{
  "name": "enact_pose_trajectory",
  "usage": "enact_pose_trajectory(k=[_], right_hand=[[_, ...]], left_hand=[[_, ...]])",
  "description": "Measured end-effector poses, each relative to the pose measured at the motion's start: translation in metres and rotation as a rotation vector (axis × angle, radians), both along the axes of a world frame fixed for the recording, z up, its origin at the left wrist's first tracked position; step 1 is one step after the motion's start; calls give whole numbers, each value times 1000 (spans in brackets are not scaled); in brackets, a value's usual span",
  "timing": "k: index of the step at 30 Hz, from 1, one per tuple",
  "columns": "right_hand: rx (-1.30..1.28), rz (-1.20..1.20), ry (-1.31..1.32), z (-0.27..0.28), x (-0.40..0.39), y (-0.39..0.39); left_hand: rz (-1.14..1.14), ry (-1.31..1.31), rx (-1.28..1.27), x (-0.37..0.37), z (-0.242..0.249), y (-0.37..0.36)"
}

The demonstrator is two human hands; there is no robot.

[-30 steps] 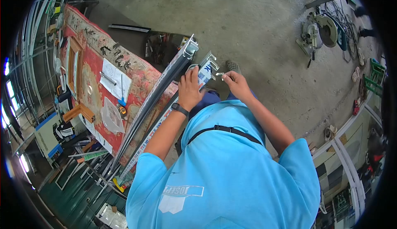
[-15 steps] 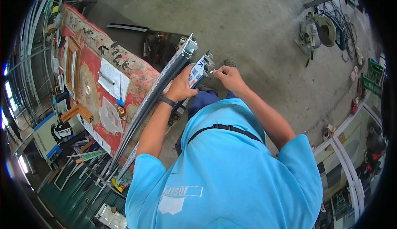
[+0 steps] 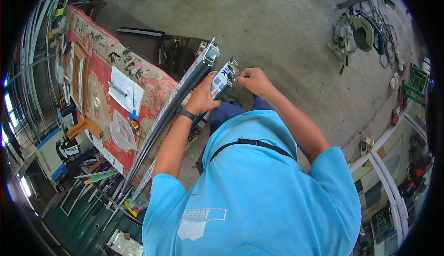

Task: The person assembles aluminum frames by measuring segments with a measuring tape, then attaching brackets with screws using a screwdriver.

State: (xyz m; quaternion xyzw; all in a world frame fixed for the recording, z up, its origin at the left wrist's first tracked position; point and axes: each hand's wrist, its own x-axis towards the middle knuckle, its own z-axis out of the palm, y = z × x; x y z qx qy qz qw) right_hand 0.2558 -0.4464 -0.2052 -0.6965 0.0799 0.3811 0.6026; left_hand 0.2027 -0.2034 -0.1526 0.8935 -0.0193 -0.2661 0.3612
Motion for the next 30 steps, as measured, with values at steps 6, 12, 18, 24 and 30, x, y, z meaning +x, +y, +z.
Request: enact_pose_trajectory(k=[6,12,18,24,30], right_hand=[[-32,-59,-74,3,-12,0],[-54,-109,-76,7,-17,1],[-66,-141,-134,5,-24,3],[54,-242,-100,-3,-33,2],[1,-198,-154,-3,-33,5]], left_hand=[[-2,41,-21,1,0,2],[3,58,-51,2,1,2],[4,66,-54,5,7,-1],[16,75,-45,3,4,0],[-10,18,-40,2,0,2]])
